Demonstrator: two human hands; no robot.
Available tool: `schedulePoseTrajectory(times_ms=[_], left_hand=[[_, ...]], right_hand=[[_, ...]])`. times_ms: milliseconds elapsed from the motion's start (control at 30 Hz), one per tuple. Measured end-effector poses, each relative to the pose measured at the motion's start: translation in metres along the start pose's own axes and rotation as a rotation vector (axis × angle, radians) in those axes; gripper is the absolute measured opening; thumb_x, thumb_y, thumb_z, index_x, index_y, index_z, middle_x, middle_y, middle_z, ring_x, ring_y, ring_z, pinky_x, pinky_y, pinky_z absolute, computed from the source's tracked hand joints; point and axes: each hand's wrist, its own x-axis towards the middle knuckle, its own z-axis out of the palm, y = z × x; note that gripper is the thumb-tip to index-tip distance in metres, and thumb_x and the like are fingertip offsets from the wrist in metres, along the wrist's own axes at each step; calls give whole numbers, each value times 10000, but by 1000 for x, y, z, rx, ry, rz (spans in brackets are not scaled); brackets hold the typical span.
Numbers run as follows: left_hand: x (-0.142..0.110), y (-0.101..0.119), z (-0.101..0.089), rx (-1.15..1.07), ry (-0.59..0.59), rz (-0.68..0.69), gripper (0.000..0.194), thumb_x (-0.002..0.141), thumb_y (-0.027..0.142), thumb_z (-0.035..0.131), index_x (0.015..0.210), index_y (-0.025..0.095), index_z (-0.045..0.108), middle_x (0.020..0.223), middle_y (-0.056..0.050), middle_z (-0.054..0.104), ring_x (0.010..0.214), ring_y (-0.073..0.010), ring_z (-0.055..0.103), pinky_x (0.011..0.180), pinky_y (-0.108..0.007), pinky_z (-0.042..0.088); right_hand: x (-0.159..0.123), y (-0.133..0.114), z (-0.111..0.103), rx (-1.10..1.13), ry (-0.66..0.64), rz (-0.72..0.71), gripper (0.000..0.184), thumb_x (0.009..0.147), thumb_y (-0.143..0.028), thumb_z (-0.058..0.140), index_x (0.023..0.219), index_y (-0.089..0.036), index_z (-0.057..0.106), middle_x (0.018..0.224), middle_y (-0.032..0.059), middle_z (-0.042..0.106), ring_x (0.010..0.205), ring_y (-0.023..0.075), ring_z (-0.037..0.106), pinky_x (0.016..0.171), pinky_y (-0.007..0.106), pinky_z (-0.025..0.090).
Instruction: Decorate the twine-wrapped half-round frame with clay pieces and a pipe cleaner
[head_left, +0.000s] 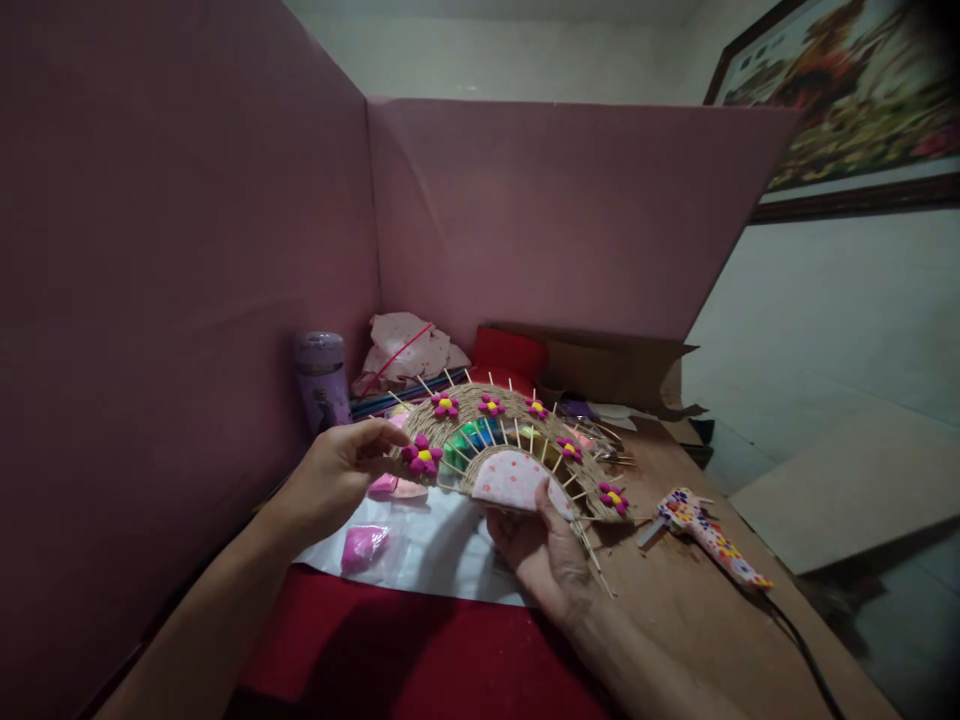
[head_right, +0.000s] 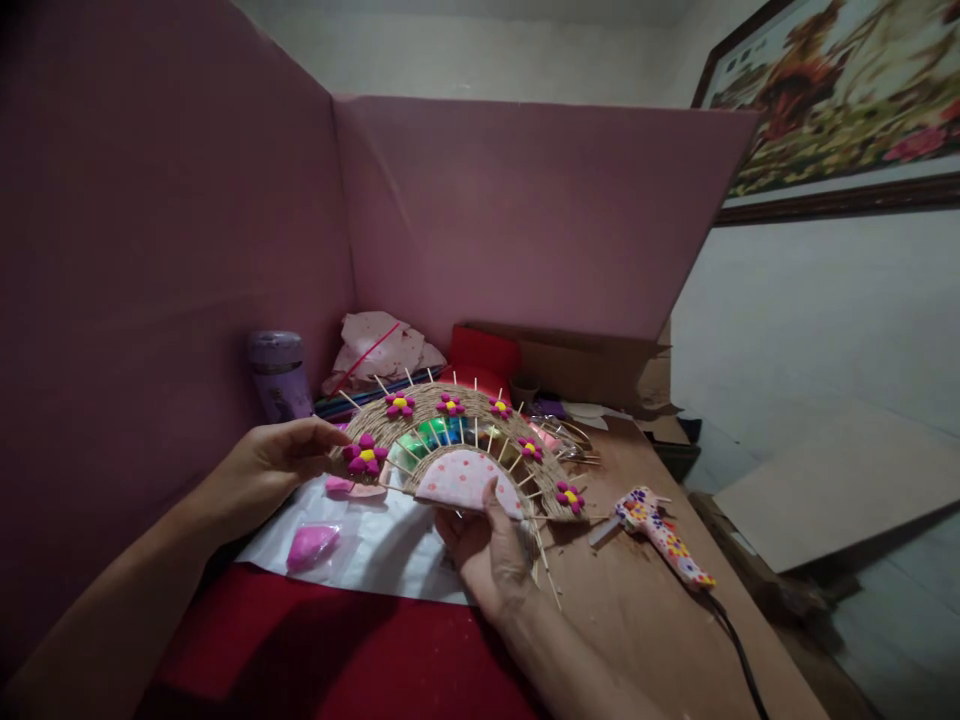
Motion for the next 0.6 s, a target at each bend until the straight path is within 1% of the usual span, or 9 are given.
schedulePoseTrajectory(times_ms=[100,167,233,300,367,433,500,567,600], left_hand=[[-8,5,0,33,23,17,206,715,329,661,845,172,689,764,-54,677,681,-174,619,575,-261,490],[-14,9,2,50,149,37,238,706,347,681,869,174,691,793,-56,686,701,-178,624,586,-258,495],[-17,15,4,23,428,111,262,706,345,696,910,180,681,826,-47,684,727,-163,618,613,-241,492],[-16,20,7,-142,736,215,239,739,311,676,940,184,654,827,-29,672,742,-133,611,652,-220,479],[-10,20,10,-372,917,282,188,765,259,642,933,175,625,802,-13,654,722,-101,601,663,-199,458],[2,15,15,-500,935,262,166,753,228,626,904,165,602,779,-2,635,676,-83,582,632,-187,440],[17,4,23,-480,867,185,180,746,253,608,899,161,583,762,1,620,673,-94,581,644,-203,452],[36,-10,35,-345,687,104,214,727,270,606,898,144,579,772,-17,624,726,-130,604,681,-237,472],[46,-18,42,-232,563,68,214,734,271,586,899,134,581,792,-34,635,760,-150,614,695,-254,479]], right_hand=[[5,-7,-2,42,53,-8,258,731,-307,740,925,-178,631,834,17,728,754,139,672,724,281,547],[4,-8,-1,59,60,-4,261,702,-237,762,921,-184,630,800,0,727,725,132,672,689,268,555],[1,-8,2,76,67,-32,294,674,-220,782,923,-192,629,816,-6,729,731,129,675,674,260,564],[-2,-11,6,81,73,-97,344,648,-221,800,944,-201,625,874,-4,730,797,138,679,717,277,574],[-2,-18,10,74,72,-206,396,638,-245,807,985,-208,619,921,-4,723,884,152,670,804,313,568],[-2,-28,12,50,63,-341,435,655,-298,795,1040,-214,610,962,-1,713,947,160,655,866,333,550],[0,-40,12,7,51,-470,463,679,-348,771,1089,-219,598,1006,2,701,985,156,641,883,314,544],[3,-51,10,-39,42,-568,493,683,-372,762,1118,-224,585,1039,5,691,1015,152,628,890,296,539],[5,-54,9,-53,43,-598,498,681,-379,762,1118,-220,584,1050,10,687,1028,152,622,895,290,536]])
